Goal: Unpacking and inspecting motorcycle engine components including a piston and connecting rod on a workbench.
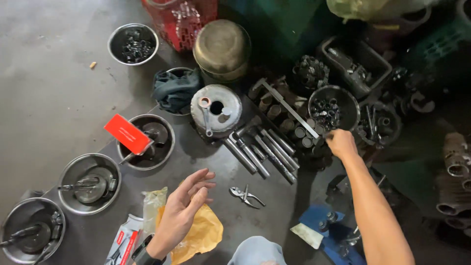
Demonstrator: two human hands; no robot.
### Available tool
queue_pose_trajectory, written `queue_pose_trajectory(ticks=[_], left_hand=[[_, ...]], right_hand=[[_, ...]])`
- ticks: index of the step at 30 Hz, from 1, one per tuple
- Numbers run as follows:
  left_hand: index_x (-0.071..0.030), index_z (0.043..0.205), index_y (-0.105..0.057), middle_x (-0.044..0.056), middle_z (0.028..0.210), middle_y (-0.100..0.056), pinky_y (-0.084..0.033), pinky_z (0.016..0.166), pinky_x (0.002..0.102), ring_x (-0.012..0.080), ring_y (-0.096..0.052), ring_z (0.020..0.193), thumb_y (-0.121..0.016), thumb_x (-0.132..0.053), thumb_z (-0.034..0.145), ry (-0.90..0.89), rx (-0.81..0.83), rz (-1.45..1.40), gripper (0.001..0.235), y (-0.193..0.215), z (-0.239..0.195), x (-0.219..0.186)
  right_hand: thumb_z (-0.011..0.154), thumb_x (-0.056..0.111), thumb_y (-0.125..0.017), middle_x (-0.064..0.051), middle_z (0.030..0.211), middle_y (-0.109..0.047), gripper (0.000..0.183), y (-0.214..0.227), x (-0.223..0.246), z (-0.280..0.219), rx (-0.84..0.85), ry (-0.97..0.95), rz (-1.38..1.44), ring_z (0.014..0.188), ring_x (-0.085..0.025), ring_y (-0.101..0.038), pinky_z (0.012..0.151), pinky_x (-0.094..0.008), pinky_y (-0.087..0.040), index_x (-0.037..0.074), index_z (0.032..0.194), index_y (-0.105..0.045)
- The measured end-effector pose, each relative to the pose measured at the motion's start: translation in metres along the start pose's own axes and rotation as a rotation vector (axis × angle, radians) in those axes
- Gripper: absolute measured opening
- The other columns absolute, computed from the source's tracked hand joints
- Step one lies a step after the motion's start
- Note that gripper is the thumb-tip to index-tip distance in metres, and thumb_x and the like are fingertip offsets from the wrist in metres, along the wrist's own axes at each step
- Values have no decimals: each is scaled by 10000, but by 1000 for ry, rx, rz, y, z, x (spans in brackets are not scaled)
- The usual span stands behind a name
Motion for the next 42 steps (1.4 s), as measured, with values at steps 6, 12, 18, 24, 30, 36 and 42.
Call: queue_pose_trajectory(ticks=[6, 12, 18, 24, 30, 36, 42], left_hand=[[0, 1450, -515, 119, 1362, -648, -585, 876, 359, 194, -660, 1142, -570, -202, 982, 59, -2, 70, 513, -41, 16, 11], [-4, 1415, -533, 108, 1308, -673, -586, 861, 334, 177, -673, 1099, -583, -207, 976, 106, 30, 103, 486, -67, 28, 21], [20, 1348, -573, 91, 1247, -715, -586, 835, 307, 152, -699, 1027, -590, -174, 976, 82, 113, 135, 420, -115, 46, 14], [18, 1348, -598, 83, 1206, -714, -575, 829, 285, 117, -646, 975, -604, -165, 984, 51, 204, 162, 408, -133, 50, 9], [9, 1335, -605, 82, 1182, -712, -568, 818, 286, 134, -679, 966, -604, -171, 983, 120, 199, 103, 395, -133, 49, 27], [30, 1290, -618, 98, 1156, -760, -582, 811, 304, 147, -721, 983, -597, -179, 971, 149, 111, 134, 381, -99, 47, 20], [14, 1299, -631, 93, 1132, -766, -577, 776, 306, 146, -717, 969, -604, -176, 959, 174, 69, 139, 390, -95, 48, 26]], right_hand=[[916, 200, -678, -229, 1116, -722, 232, -18, -13, 3, 20, 48, -99, 1038, -449, -675, 904, -530, -548, 26, 1034, -777], [821, 230, -746, -259, 1110, -717, 317, -6, -5, 12, 166, 109, -129, 1053, -441, -680, 933, -502, -557, -31, 1001, -749], [810, 221, -738, -301, 1089, -692, 365, 2, -1, 9, 80, 222, -109, 1049, -469, -656, 923, -512, -541, -92, 993, -696], [885, 99, -642, -140, 970, -667, 69, 14, 33, -20, -210, 558, -224, 997, -346, -634, 883, -463, -538, 52, 875, -692], [792, 50, -607, -124, 977, -659, 134, -6, 57, -28, -255, 659, -223, 970, -326, -634, 824, -439, -529, 39, 888, -699], [941, 134, -654, -192, 923, -753, 223, 58, 7, 5, -214, 227, 114, 829, -367, -730, 765, -461, -579, 92, 1136, -754], [908, 15, -490, -218, 811, -763, 638, 11, -34, 25, 708, -392, 276, 561, -311, -705, 526, -426, -573, 239, 1505, -470]])
Point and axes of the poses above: each hand's wrist, its own z-axis towards the middle knuckle, its own y-axis out of the back of the hand, x = y × z, the point moved 1 cm from there along z, towards the middle knuckle
